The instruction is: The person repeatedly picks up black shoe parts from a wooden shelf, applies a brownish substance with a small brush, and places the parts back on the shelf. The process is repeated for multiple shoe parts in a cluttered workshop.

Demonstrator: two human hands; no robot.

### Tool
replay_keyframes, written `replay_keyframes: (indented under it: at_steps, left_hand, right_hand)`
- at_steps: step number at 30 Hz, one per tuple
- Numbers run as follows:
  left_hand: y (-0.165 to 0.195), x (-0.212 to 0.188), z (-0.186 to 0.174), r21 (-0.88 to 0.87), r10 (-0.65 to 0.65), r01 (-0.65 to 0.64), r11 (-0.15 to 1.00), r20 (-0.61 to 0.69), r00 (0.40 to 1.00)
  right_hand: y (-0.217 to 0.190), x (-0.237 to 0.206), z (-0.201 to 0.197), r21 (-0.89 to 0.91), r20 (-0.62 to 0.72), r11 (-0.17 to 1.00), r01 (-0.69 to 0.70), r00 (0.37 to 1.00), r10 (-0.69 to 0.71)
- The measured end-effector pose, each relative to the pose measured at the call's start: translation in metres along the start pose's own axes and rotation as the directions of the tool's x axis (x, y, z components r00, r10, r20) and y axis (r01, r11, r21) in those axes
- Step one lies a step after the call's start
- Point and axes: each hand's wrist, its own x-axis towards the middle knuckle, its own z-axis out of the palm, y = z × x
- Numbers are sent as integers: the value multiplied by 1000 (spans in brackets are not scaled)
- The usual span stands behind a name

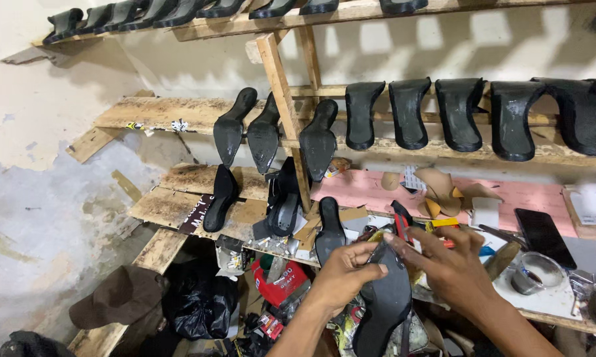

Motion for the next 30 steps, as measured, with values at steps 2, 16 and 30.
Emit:
replay_keyframes:
  at_steps: [2,16,30]
  left_hand:
    - [-1,1,0,-174,35,-33,984,11,999]
    - [-10,6,-44,-458,-137,-59,887,-384,913]
    - [-118,-93,-75,-818,-377,-149,555,-407,832]
  right_hand:
    - [-3,-1,2,-11,13,999,47,999,-47]
    - [-6,-39,6,36,-106,955,294,952,-289]
    - [-10,-27,51,-223,552,860,-459,668,499]
